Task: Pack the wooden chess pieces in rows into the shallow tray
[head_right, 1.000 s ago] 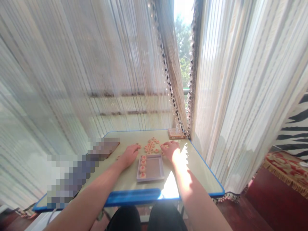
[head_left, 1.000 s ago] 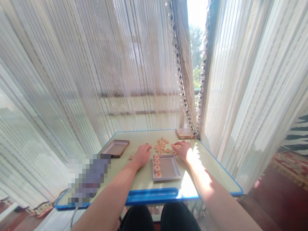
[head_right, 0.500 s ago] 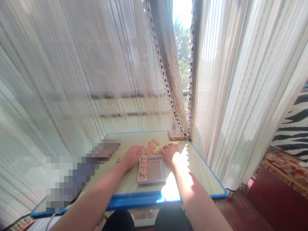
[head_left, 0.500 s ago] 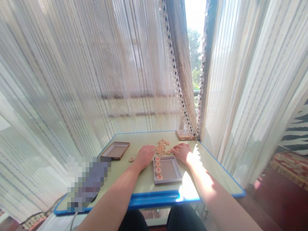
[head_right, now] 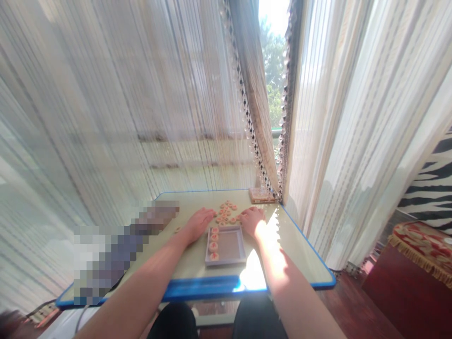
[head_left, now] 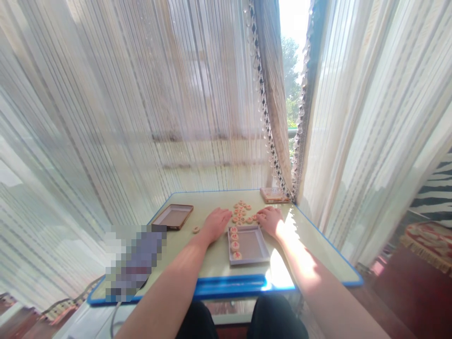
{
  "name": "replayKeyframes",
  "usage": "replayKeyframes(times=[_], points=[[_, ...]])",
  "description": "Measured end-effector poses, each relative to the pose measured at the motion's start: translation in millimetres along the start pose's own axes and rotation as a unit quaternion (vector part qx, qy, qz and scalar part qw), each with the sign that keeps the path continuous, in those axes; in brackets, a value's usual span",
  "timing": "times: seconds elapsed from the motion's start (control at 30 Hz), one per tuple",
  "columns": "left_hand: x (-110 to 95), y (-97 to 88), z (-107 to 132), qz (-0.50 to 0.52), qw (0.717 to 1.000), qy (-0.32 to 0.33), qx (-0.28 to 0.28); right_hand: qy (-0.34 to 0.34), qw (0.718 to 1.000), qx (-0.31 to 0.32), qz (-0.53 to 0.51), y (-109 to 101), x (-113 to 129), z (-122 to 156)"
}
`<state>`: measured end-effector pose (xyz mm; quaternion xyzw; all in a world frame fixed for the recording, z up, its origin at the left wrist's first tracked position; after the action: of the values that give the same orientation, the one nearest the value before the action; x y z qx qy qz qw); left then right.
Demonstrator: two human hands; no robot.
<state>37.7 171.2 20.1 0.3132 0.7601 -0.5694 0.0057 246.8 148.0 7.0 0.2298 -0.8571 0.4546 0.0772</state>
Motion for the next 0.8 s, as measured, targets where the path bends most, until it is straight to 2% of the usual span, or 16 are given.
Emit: replayKeyframes(times=[0.17, 0.3, 0.4, 0.63, 0.8], points=[[7, 11.8, -11, 0.003, 0.999, -0.025, 0.038, -0.009, 1.000, 0.012, 0.000, 4, 0, -2], [0, 3.0, -10, -0.002, 1.000, 0.005, 0.004, -0.010, 1.000, 0.010, -0.002, 7, -2, -4], [4, -6.3, -7, -0.006, 0.999, -0.008, -0.034, -0.004, 1.000, 0.003, -0.006, 5, 0, -3], [9, -6.6, -6, 0.008, 1.000, -0.011, 0.012, -0.043, 0.999, -0.001, -0.016, 3, 15, -2], [6, -16.0, -3, 0.004, 0.999, -0.026, -0.043, -0.070, 0.997, 0.007, -0.029, 3, 25, -1]])
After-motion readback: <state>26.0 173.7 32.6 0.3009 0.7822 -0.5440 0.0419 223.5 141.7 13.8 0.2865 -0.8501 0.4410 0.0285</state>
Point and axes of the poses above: each hand's wrist, its own z-axis away from the middle knuckle, its own y-axis out of the palm, x = y × z, the point moved 7 cm from there along -z, towards the middle knuckle, and after that the axes turned 15 degrees about -y, right-handed, at the moved point
